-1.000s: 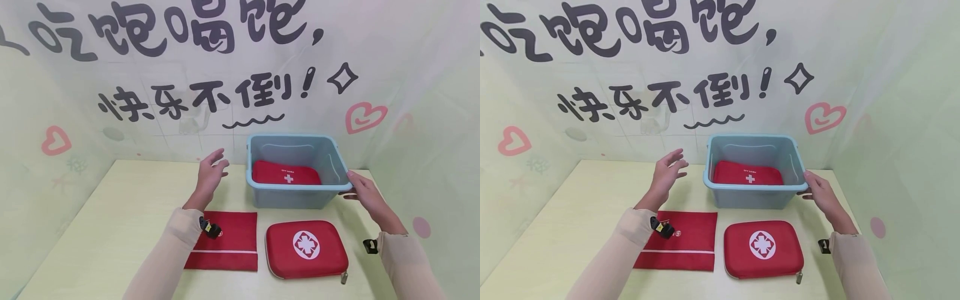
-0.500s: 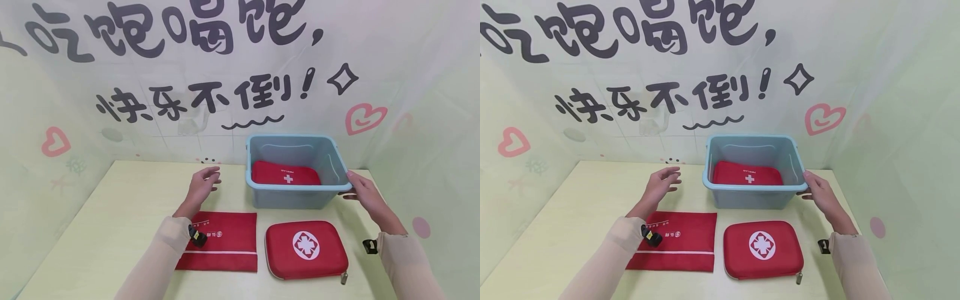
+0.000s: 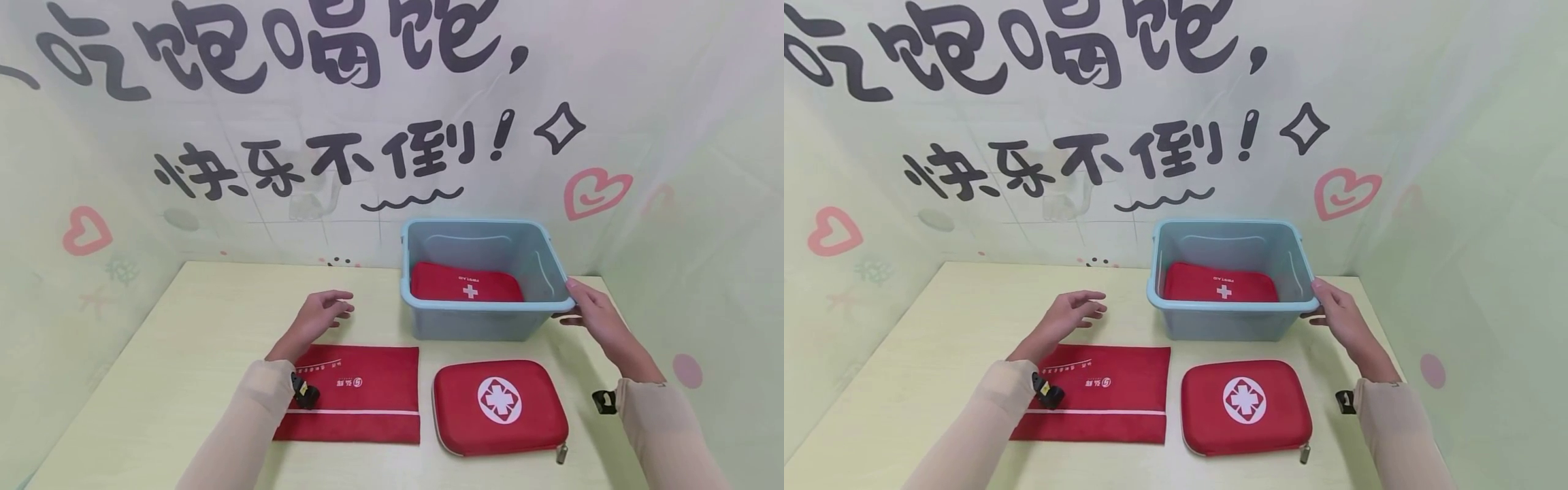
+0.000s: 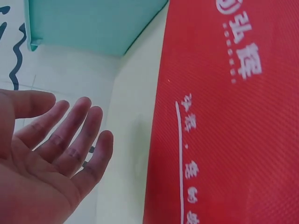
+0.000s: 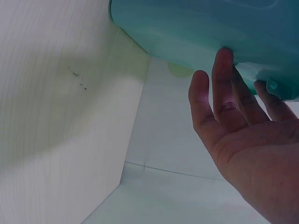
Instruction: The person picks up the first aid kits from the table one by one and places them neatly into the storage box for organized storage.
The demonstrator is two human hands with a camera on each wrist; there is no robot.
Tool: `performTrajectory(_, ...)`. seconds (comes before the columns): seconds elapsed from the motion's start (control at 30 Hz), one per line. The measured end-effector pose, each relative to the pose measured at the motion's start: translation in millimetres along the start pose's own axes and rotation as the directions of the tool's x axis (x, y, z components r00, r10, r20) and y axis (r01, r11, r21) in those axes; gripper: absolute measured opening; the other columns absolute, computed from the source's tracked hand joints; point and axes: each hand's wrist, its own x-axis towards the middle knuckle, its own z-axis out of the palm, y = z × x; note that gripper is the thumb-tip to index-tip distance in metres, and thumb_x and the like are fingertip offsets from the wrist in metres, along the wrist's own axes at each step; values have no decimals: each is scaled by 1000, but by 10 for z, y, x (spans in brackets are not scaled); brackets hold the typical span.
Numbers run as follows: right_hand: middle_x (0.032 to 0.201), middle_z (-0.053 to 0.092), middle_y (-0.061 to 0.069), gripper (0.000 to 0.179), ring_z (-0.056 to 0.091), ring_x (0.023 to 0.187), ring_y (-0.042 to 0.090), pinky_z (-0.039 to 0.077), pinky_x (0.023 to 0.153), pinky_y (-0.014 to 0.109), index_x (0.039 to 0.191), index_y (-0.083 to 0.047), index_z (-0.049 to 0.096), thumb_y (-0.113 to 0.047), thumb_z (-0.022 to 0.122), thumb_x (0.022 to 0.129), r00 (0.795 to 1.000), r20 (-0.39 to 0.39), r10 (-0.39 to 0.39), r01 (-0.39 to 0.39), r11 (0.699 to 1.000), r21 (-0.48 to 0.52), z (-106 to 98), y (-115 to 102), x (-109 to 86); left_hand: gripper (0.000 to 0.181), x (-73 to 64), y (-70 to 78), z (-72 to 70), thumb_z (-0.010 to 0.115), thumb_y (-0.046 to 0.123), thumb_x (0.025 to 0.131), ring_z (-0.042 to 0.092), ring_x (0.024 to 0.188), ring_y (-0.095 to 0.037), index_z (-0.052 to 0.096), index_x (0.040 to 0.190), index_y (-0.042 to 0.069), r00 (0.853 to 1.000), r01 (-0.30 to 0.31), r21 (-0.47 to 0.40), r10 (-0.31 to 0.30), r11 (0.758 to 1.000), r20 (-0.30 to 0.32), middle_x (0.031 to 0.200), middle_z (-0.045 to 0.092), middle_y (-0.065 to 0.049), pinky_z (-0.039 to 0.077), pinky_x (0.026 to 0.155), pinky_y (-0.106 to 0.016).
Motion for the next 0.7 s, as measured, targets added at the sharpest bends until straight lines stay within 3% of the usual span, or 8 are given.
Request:
performTrajectory(0.13,104,64,-17,60,69,90,10,57,77,28,148,7,36,-39,32,109,1000,1,3,-3,1000,-3,1,0,0,38,-4,-52,-34,55,17,101,66,110,-31,57,138,5,1000,6,18,-6,1000,-4,120,67,-17,55,92,-43)
performTrajectory(0.4,113,64,-5,61,69,91,10,57,78,28,149,6,36,-40,32,109,1000,5,13,-13,1000,-5,0,-9,-6,39,-34,-130,-95,58,19,100,66,110,-31,58,137,7,999,20,51,-19,998,-28,121,67,-17,55,93,-42)
performTrajectory(0.7,108,64,-12,62,69,91,11,57,78,28,148,7,37,-41,32,109,1000,17,9,-9,1000,6,-23,-14,45,40,-86,-219,-221,59,21,100,66,107,-30,59,136,6,1000,9,167,-7,986,-11,122,66,-17,55,89,-41)
